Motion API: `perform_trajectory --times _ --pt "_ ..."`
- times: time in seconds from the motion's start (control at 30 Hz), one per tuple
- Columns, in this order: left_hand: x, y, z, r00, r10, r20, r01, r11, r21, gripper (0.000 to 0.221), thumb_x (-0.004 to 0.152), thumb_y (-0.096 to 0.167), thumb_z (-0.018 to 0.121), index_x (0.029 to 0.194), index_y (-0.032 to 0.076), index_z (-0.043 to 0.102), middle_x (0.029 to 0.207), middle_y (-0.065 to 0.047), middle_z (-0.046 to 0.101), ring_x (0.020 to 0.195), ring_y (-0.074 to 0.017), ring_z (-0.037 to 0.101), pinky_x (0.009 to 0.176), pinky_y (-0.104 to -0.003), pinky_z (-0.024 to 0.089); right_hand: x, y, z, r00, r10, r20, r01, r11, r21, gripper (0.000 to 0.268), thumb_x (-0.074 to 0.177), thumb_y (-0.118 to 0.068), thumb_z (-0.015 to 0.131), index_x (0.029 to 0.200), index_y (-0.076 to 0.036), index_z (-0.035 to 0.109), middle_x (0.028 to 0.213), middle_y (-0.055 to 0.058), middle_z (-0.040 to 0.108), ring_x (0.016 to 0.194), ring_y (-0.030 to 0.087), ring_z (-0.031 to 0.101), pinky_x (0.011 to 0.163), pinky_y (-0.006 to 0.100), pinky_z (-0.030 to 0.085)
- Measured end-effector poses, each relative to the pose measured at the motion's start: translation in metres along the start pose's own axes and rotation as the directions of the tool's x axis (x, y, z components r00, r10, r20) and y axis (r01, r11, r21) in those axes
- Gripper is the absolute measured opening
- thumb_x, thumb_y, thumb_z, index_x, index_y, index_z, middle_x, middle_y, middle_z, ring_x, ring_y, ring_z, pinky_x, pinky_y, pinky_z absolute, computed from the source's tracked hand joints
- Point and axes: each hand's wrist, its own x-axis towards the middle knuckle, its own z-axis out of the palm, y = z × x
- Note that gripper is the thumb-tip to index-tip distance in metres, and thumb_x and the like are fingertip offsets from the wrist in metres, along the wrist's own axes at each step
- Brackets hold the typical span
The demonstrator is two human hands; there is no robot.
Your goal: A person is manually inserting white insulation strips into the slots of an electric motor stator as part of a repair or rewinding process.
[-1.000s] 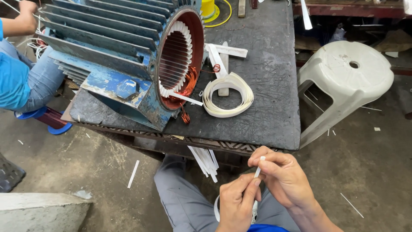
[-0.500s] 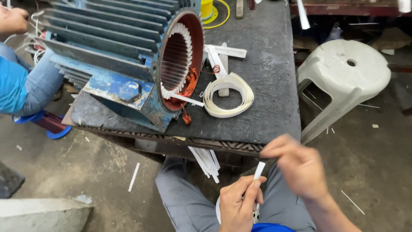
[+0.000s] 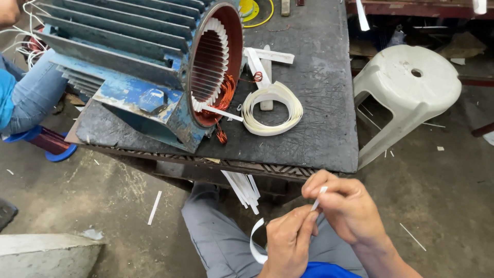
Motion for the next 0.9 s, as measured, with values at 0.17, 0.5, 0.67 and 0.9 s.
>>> perform_trajectory --times 0.17,0.5,0.67,0.9 --pt "-0.005 -0.014 -0.010 1.000 0.019 0.024 -0.020 0.999 0.028 0.019 0.112 0.009 0.058 0.108 0.001 0.075 0.073 0.000 0.065 0.061 -0.0152 0.060 0.061 -0.031 0.053 0.028 -0.047 -0.015 0.989 -0.140 -0.040 0.145 0.973 0.182 0.032 0.114 -0.021 0.059 0.103 0.003 0.077 0.097 0.019 0.072 0.096 0.039 0.071 0.096 0.052 0.056" --pt "0.051 0.002 -0.061 0.769 0.573 0.285 -0.612 0.531 0.586 0.029 0.117 0.015 0.049 0.121 0.011 0.077 0.122 -0.012 0.075 0.115 -0.0328 0.071 0.107 -0.057 0.053 0.000 -0.020 -0.011 0.917 0.321 0.236 -0.224 0.904 -0.363 0.048 0.103 -0.035 0.064 0.076 0.003 0.075 0.075 0.018 0.078 0.068 0.026 0.071 0.068 0.038 0.057" --pt "0.054 -0.013 -0.061 0.672 0.563 0.481 -0.729 0.387 0.565 0.035 0.120 0.018 0.048 0.147 0.012 0.070 0.154 -0.015 0.063 0.146 -0.0357 0.060 0.126 -0.055 0.043 -0.003 -0.021 0.005 0.957 0.256 0.139 -0.149 0.841 -0.521 0.034 0.094 -0.030 0.078 0.075 -0.001 0.081 0.066 0.009 0.079 0.064 0.018 0.071 0.066 0.034 0.058" --pt "0.026 -0.015 -0.016 0.914 0.403 -0.040 -0.381 0.889 0.255 0.037 0.110 0.034 0.058 0.119 0.003 0.075 0.118 -0.016 0.074 0.111 -0.0318 0.073 0.098 -0.045 0.064 -0.008 -0.015 0.015 0.992 -0.127 0.004 0.099 0.752 -0.652 0.022 0.097 -0.016 0.074 0.078 -0.006 0.078 0.081 0.006 0.078 0.077 0.015 0.073 0.077 0.028 0.057"
